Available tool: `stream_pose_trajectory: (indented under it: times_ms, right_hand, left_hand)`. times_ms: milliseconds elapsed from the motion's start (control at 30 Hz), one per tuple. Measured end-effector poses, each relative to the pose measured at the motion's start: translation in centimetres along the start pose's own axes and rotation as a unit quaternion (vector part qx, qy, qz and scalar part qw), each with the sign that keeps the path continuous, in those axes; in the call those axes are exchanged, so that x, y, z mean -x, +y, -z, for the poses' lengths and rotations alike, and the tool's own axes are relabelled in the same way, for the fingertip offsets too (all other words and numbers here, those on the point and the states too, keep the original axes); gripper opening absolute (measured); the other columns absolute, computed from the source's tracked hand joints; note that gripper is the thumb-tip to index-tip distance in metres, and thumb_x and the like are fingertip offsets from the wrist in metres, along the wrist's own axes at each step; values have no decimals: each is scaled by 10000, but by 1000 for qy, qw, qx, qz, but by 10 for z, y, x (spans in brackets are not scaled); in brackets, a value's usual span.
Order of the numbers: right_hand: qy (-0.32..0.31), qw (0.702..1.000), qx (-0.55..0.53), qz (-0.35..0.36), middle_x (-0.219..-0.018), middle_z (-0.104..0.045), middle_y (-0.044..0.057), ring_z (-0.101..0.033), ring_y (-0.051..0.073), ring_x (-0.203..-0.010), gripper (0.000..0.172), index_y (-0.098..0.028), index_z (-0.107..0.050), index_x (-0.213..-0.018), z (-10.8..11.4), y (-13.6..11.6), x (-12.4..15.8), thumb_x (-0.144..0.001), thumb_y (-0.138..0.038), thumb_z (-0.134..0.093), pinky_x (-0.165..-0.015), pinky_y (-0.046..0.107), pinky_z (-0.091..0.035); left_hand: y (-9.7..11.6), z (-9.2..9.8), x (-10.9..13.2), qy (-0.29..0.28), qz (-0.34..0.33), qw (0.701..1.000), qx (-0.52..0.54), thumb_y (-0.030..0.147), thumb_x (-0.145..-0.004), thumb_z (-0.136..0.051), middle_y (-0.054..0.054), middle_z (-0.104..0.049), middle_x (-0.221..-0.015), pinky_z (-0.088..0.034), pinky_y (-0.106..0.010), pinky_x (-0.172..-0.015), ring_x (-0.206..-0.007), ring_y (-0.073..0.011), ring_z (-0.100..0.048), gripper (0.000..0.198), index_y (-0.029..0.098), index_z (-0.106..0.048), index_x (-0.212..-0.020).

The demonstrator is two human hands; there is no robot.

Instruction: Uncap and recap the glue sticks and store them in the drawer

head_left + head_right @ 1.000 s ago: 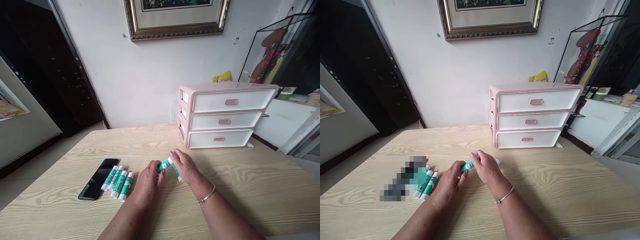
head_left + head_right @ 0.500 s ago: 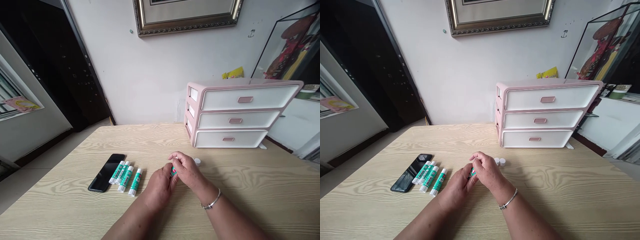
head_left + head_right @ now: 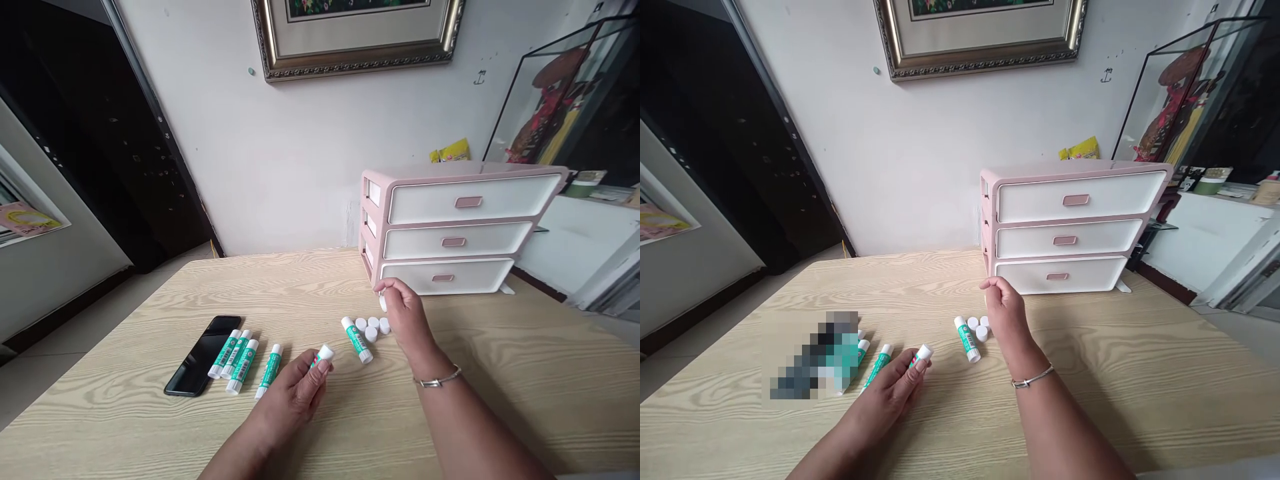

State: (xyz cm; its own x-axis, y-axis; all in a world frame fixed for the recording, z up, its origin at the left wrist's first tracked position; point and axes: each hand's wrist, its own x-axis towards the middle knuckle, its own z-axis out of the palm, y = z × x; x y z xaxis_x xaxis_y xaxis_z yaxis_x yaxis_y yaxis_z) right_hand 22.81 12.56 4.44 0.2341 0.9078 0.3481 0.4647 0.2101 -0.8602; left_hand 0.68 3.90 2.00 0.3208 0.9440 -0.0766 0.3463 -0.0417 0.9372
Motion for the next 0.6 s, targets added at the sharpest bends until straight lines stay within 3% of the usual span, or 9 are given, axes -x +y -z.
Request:
stream_pose_trajectory:
  times_ms: [100,200,367,600]
  right_hand:
    - [2,988,156,-22,-673,-625,21,-566,186,-633,314,-199,-670,-1027,6,1,-10,-911,-300,-396,-571,267,-354]
    - [-36,956,284,-63,-901,-731,99,-660,240,-846,325,-188,-661,-1110,8,8,-14,-947,-330,-418,-660,291,-383]
    - [-81,924,356,-113,-1075,-729,164,-676,278,-991,331,-161,-632,-1189,20,27,-19,-952,-309,-455,-711,317,-411]
    - [-103,920,367,-87,-1117,-735,144,-693,224,-980,361,-183,-681,-1176,18,38,-21,-883,-130,-476,-694,280,-425]
  left_hand:
    - [-6,6,0,119,3,973,-198,515,-981,-401,-55,-663,-878,-471,-297,-738,-817,-199,-614,366,206,-596,-1008]
    - [-8,12,-1,190,58,921,-336,373,-998,-384,-109,-699,-1050,-482,-325,-791,-965,-245,-661,333,180,-583,-1182]
    - [-14,17,0,211,77,836,-501,283,-1015,-360,-147,-670,-1169,-490,-325,-759,-1012,-260,-672,354,148,-566,-1269]
    - [-16,20,2,216,94,778,-582,245,-1001,-405,-140,-655,-1166,-487,-305,-713,-1029,-259,-667,312,155,-599,-1228]
